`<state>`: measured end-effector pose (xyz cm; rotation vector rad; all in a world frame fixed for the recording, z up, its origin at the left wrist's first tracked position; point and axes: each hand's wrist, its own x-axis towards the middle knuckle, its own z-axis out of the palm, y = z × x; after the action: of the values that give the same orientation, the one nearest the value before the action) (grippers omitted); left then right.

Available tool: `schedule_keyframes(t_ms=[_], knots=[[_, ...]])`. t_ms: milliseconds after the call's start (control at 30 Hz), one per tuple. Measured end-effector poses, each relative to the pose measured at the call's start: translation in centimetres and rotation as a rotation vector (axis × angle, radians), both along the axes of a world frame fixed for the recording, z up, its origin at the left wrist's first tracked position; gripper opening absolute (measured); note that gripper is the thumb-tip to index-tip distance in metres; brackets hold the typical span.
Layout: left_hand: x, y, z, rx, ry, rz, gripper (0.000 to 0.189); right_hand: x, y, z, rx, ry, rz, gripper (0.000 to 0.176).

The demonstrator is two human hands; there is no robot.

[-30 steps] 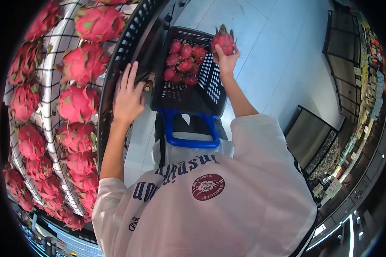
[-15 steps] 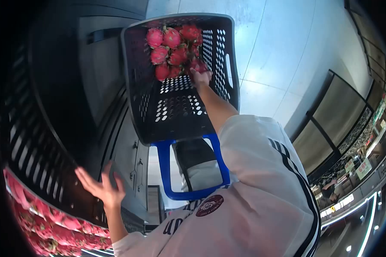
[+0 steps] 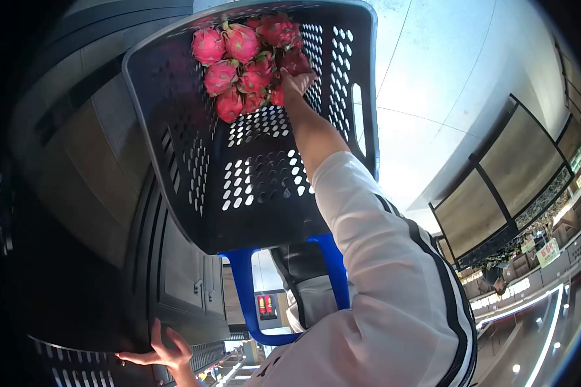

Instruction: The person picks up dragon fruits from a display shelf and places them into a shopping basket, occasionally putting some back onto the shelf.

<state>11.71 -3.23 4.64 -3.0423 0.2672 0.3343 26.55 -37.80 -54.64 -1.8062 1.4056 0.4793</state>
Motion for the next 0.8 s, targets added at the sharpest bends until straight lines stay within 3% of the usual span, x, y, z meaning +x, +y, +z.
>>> schedule_keyframes(t_ms=[67, 233, 300, 400, 433, 467, 533, 600, 667, 733, 800], knots=[[0.0, 0.2, 0.1, 0.002, 0.009, -0.002, 0.031, 0.0, 0.5, 0.5, 0.03, -0.137, -0.005, 0.104], [0.1, 0.4, 0.3, 0.005, 0.022, -0.007, 0.03, -0.8, 0.2, 2.5, 0.066, -0.079, 0.107, 0.101], [0.4, 0.4, 0.4, 0.009, 0.02, -0.007, 0.029, -1.4, 0.2, 3.8, -0.028, -0.11, 0.36, 0.095], [1.1, 0.6, 0.2, 0.011, 0.022, -0.006, 0.029, -2.4, 0.1, 5.0, -0.11, -0.044, 0.502, 0.092], [1.3, 0.6, 0.3, 0.015, 0.025, -0.005, 0.029, -3.1, 0.6, 5.3, -0.085, -0.14, 0.329, 0.082], [1.6, 0.5, 0.5, -0.006, 0.028, -0.008, 0.03, -3.2, 0.8, 6.8, -0.083, -0.153, 0.329, 0.082], [2.1, 0.3, 0.1, -0.027, 0.01, -0.005, 0.031, -3.1, 0.8, 10.2, 0.138, -0.19, 0.325, 0.078], [1.8, 0.2, 0.2, -0.012, 0.014, 0.01, 0.032, -4.7, 1.4, 11.0, 0.078, -0.198, 0.292, 0.069], [1.6, 0.4, 0.0, 0.007, 0.011, 0.017, 0.033, -5.6, 1.6, 15.6, 0.28, -0.252, 0.326, 0.063], [1.5, 0.2, -0.3, 0.0, -0.019, 0.053, 0.035, -9.7, 0.6, 14.0, 0.223, -0.212, 0.437, 0.046], [1.5, 0.0, -0.5, -0.023, -0.04, 0.063, 0.037, -11.2, -1.4, 14.4, 0.43, 0.074, 0.514, 0.039]])
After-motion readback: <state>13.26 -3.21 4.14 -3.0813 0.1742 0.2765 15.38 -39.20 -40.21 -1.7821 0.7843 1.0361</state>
